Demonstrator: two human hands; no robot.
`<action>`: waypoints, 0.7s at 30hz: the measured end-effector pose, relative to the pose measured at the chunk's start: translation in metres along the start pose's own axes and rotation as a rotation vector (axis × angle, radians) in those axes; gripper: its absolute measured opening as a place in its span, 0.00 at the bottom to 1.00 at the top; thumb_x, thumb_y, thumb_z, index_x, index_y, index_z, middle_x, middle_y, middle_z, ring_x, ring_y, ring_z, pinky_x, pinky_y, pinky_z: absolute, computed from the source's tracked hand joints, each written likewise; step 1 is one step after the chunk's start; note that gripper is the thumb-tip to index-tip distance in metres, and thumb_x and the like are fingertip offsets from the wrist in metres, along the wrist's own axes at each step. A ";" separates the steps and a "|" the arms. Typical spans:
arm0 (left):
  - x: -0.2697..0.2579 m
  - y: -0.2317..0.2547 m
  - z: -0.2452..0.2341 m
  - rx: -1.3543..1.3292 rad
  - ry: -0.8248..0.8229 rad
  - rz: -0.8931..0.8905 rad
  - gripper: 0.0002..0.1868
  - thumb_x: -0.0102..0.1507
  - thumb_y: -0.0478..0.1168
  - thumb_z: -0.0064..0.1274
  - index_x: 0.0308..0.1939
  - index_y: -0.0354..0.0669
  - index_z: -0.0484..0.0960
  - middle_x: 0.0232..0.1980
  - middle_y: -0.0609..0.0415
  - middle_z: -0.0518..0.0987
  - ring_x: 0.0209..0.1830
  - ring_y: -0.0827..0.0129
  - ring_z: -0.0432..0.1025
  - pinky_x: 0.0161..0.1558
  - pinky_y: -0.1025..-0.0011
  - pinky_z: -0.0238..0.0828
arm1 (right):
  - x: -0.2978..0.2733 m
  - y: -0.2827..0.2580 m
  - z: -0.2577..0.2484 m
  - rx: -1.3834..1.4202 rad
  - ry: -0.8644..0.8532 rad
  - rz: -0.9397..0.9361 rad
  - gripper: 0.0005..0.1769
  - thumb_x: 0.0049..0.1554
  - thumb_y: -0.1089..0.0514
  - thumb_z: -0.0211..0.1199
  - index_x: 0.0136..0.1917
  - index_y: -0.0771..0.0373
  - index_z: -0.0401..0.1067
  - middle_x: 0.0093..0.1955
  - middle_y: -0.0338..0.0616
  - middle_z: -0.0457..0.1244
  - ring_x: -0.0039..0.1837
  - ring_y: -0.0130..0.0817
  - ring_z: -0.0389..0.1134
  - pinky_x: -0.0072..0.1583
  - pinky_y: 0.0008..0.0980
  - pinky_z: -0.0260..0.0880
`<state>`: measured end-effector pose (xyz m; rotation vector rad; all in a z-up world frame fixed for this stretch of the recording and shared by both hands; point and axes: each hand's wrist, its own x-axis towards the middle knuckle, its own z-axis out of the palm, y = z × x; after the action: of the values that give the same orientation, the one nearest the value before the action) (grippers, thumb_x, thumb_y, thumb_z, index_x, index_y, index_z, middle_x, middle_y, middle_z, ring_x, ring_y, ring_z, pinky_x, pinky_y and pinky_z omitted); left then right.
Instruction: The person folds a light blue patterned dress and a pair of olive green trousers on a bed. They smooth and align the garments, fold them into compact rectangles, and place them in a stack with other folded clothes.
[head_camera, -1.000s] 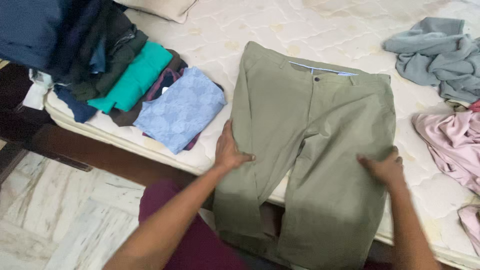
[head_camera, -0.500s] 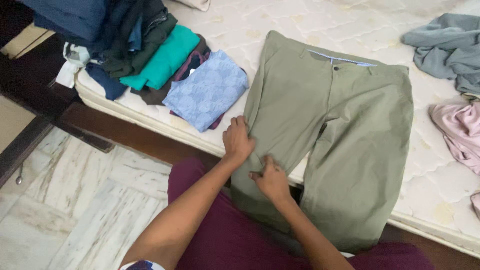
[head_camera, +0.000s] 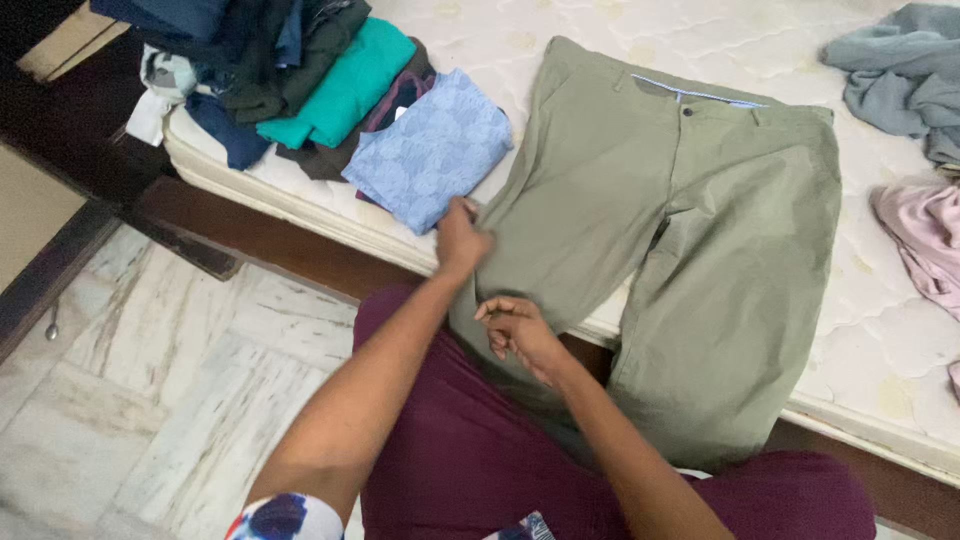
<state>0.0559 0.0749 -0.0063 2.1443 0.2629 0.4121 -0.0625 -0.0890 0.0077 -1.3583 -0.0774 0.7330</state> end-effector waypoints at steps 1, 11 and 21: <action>0.004 -0.009 -0.011 -0.007 0.010 -0.036 0.23 0.49 0.35 0.60 0.47 0.43 0.73 0.41 0.45 0.81 0.46 0.47 0.77 0.47 0.56 0.71 | -0.004 -0.005 0.001 0.052 -0.061 0.003 0.06 0.59 0.68 0.54 0.48 0.66 0.72 0.29 0.37 0.56 0.32 0.27 0.56 0.36 0.33 0.61; -0.011 0.001 -0.041 0.259 -0.142 0.007 0.40 0.44 0.47 0.73 0.56 0.46 0.70 0.52 0.41 0.79 0.52 0.43 0.74 0.47 0.50 0.71 | -0.022 -0.006 -0.076 -0.543 0.378 0.128 0.16 0.60 0.56 0.60 0.58 0.67 0.75 0.47 0.46 0.72 0.46 0.33 0.74 0.49 0.33 0.74; -0.025 -0.048 0.031 -0.181 -0.283 -0.253 0.31 0.53 0.37 0.58 0.61 0.34 0.73 0.55 0.36 0.80 0.59 0.45 0.76 0.60 0.55 0.74 | -0.008 0.089 -0.027 -1.263 0.287 0.055 0.28 0.53 0.45 0.64 0.62 0.63 0.76 0.61 0.58 0.68 0.63 0.58 0.68 0.67 0.50 0.68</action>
<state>0.0429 0.0704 -0.0671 1.9323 0.3169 -0.0148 -0.0941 -0.1139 -0.0763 -2.6617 -0.3103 0.5007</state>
